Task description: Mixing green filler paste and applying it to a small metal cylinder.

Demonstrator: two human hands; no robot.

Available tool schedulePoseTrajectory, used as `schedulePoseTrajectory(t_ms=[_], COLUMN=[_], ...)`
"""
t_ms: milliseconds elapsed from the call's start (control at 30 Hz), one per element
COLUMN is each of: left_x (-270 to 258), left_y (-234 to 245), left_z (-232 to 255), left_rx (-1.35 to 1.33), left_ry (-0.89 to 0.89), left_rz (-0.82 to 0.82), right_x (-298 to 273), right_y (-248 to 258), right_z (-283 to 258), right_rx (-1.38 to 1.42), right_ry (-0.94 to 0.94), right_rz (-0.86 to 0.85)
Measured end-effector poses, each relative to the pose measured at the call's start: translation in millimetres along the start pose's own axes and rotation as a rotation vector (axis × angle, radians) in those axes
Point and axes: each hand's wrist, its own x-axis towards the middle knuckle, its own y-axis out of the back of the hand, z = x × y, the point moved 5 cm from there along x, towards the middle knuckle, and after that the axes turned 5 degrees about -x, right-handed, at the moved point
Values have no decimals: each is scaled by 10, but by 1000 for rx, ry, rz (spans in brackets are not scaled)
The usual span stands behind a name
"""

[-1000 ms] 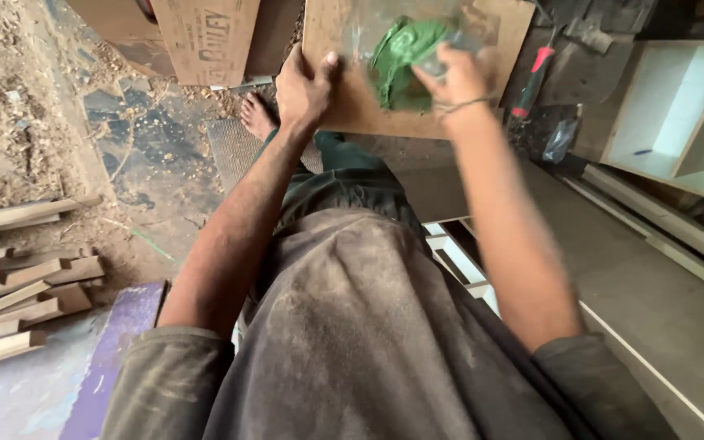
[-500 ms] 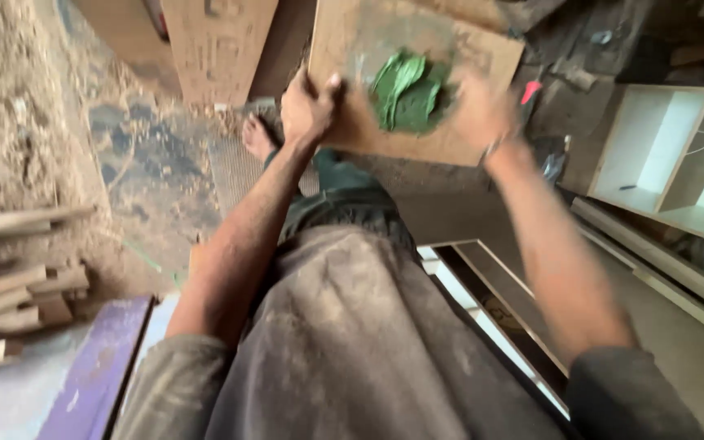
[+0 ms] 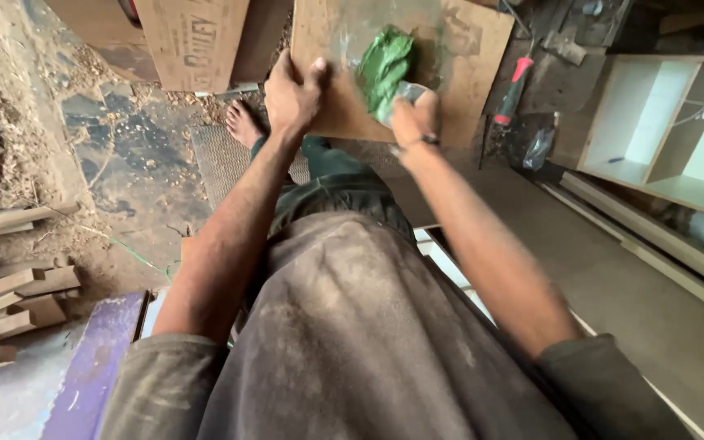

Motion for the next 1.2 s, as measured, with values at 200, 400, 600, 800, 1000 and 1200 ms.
schedulePoseTrajectory(t_ms=[200,400,600,800,1000,1200], left_x=[-3,27,72,84,38,8], left_y=[12,-12,-51,-10,-2,-13], left_z=[-30,-75,-122,-74,-96,-33], left_rx=[-88,-32,-113,-73,-23,-74], left_ry=[-64,-57,-104,-82,-57,-61], left_rz=[-1,6,20,21,51,58], right_x=[176,313,-417,-294,-201,-73], right_y=[-129,402,320,704,707,325], right_z=[76,-87,-177,-1015,-827,-273], right_rx=[1068,950,-413,-494,-491,-434], right_ry=[-578,90,1075,633,1056,1126], right_rz=[159,-12,211,-101,-126,-101])
